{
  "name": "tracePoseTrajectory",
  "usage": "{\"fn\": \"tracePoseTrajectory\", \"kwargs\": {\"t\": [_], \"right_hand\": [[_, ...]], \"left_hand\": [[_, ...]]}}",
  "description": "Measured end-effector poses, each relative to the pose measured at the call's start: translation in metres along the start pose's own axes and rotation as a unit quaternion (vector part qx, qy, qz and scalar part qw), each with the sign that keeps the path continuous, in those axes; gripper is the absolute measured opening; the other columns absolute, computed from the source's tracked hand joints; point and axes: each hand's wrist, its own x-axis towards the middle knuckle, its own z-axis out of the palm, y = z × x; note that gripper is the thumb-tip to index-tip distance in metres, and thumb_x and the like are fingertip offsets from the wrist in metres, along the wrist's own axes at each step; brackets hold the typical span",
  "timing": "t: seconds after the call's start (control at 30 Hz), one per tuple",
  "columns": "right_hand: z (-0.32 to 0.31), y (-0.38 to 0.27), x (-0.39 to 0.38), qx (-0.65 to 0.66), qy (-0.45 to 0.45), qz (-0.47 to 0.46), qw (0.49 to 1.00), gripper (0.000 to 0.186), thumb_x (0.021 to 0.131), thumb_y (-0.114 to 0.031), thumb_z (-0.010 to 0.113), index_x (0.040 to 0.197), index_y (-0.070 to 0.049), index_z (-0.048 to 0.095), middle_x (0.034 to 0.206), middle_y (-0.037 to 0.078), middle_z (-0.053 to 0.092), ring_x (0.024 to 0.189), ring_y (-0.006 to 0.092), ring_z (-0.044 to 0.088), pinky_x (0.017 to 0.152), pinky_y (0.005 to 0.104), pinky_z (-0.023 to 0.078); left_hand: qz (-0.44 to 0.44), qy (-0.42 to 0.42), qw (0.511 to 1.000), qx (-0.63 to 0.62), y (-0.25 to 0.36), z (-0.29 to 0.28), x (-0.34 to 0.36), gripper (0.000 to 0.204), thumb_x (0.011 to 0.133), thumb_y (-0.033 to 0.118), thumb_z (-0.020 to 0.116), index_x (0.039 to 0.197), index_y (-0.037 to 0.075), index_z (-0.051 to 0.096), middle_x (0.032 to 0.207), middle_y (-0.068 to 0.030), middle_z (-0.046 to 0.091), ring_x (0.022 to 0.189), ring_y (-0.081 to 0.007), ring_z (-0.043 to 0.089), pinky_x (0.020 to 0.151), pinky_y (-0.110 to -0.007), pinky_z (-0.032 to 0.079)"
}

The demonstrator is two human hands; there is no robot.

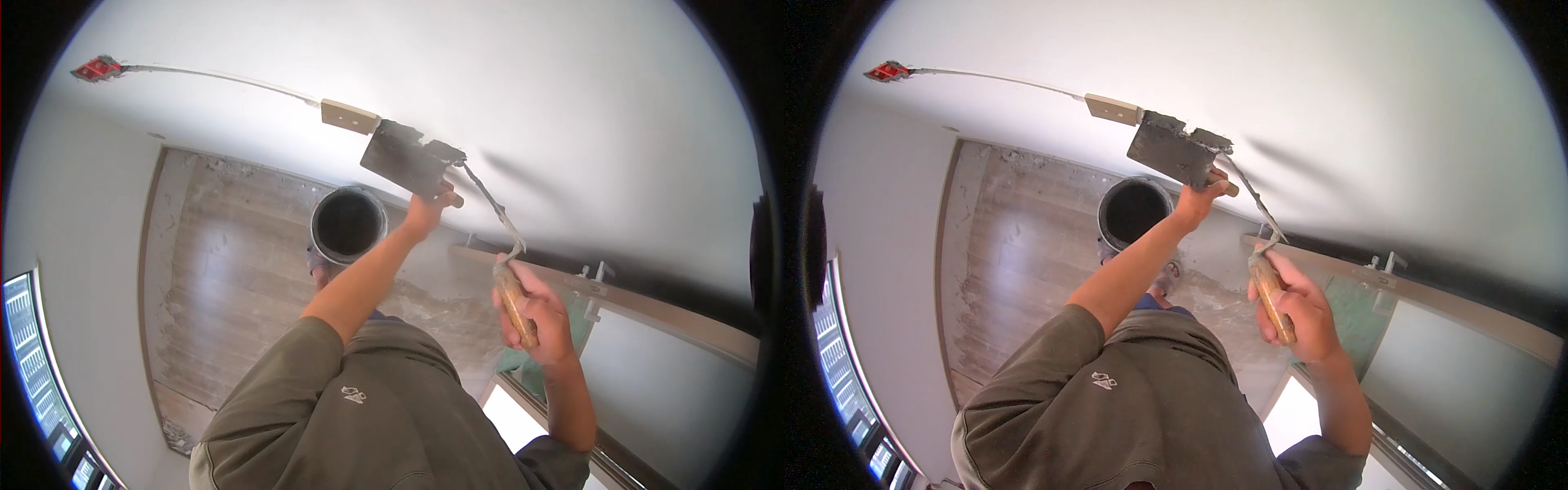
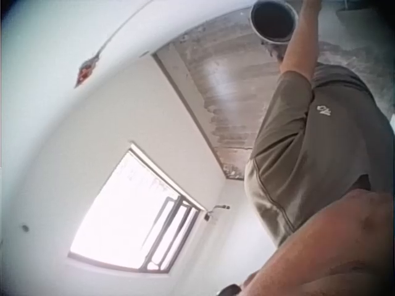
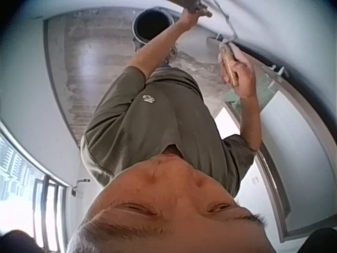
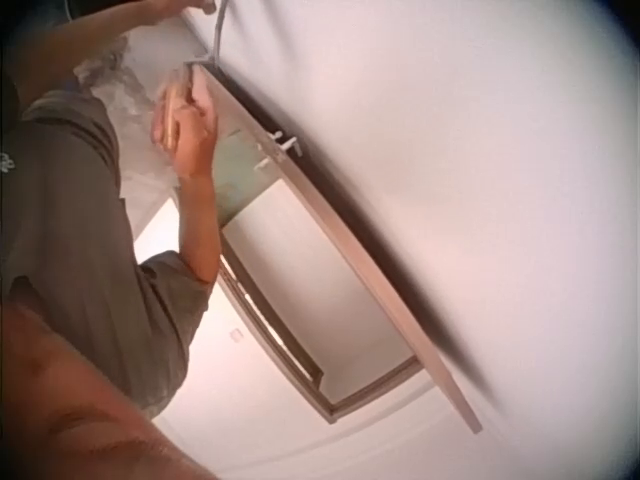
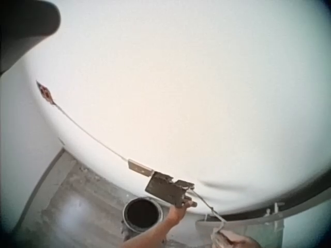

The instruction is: Applying plaster or wall filler to a wall using a trowel and putty knife to smooth the surface.

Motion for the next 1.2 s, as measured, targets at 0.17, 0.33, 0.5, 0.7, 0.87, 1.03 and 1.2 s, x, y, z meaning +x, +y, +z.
{"fn": "tracePoseTrajectory", "kwargs": {"t": [0.17,0.33,0.5,0.7,0.87,1.03,1.2], "right_hand": [[-0.013,0.026,-0.009,0.003,0.02,-0.014,1.0,0.069,0.09,-0.018,0.058,0.148,0.002,0.027,0.096,0.01,0.055,0.053,0.0109,0.05,0.046,0.0252,0.04],[-0.023,0.045,-0.011,-0.039,0.01,-0.031,0.999,0.07,0.09,-0.015,0.064,0.147,0.002,0.027,0.091,0.008,0.055,0.058,0.0098,0.052,0.052,0.0239,0.043],[-0.045,0.072,-0.007,-0.084,-0.009,-0.06,0.995,0.061,0.09,-0.014,0.062,0.141,0.003,0.033,0.091,0.007,0.055,0.066,0.0087,0.053,0.059,0.023,0.044],[-0.055,0.127,0.031,-0.43,0.094,-0.194,0.877,0.057,0.091,-0.014,0.057,0.14,0.002,0.033,0.102,0.019,0.061,0.085,0.0264,0.063,0.077,0.0358,0.051],[-0.027,0.158,0.086,-0.374,0.131,-0.187,0.899,0.054,0.093,-0.016,0.051,0.141,-0.001,0.032,0.098,0.021,0.062,0.086,0.0326,0.065,0.079,0.0403,0.051],[0.006,0.154,0.119,-0.218,0.136,-0.135,0.957,0.056,0.092,-0.015,0.051,0.143,-0.004,0.03,0.07,0.007,0.055,0.052,0.0151,0.052,0.049,0.0315,0.044],[0.022,0.163,0.127,-0.163,0.154,-0.146,0.964,0.057,0.092,-0.013,0.05,0.144,-0.003,0.028,0.068,0.005,0.054,0.05,0.0134,0.05,0.046,0.0304,0.042]], "left_hand": [[-0.023,-0.028,0.996,0.075,0.009,-0.006,-0.011,0.016,0.085,0.007,0.067,0.1,0.005,0.059,0.099,-0.005,0.061,0.095,-0.0153,0.059,0.084,-0.032,0.051],[-0.041,-0.044,0.997,0.046,0.016,-0.015,-0.019,0.017,0.086,0.006,0.066,0.101,0.005,0.059,0.1,-0.0051,0.061,0.097,-0.0153,0.058,0.086,-0.032,0.051],[-0.071,-0.078,0.994,0.031,0.022,-0.034,-0.037,0.021,0.086,0.003,0.066,0.103,0.005,0.055,0.104,-0.0066,0.06,0.102,-0.017,0.058,0.089,-0.034,0.052],[-0.12,-0.125,0.984,0.04,0.023,-0.044,-0.066,0.021,0.086,0.002,0.066,0.103,0.004,0.053,0.105,-0.0078,0.06,0.102,-0.0181,0.059,0.09,-0.035,0.053],[-0.076,-0.038,0.995,0.049,-0.004,-0.029,-0.057,0.016,0.086,0.006,0.063,0.101,0.003,0.061,0.095,-0.0076,0.064,0.09,-0.0171,0.061,0.08,-0.034,0.05],[-0.128,-0.013,0.99,0.049,-0.021,-0.024,-0.04,0.022,0.085,0.001,0.054,0.105,0.002,0.062,0.097,-0.0073,0.063,0.091,-0.0186,0.059,0.077,-0.034,0.049],[-0.083,-0.005,0.995,0.049,-0.033,-0.037,-0.034,0.025,0.081,0.0,0.059,0.105,0.003,0.062,0.097,-0.0064,0.063,0.088,-0.017,0.058,0.075,-0.032,0.048]]}}
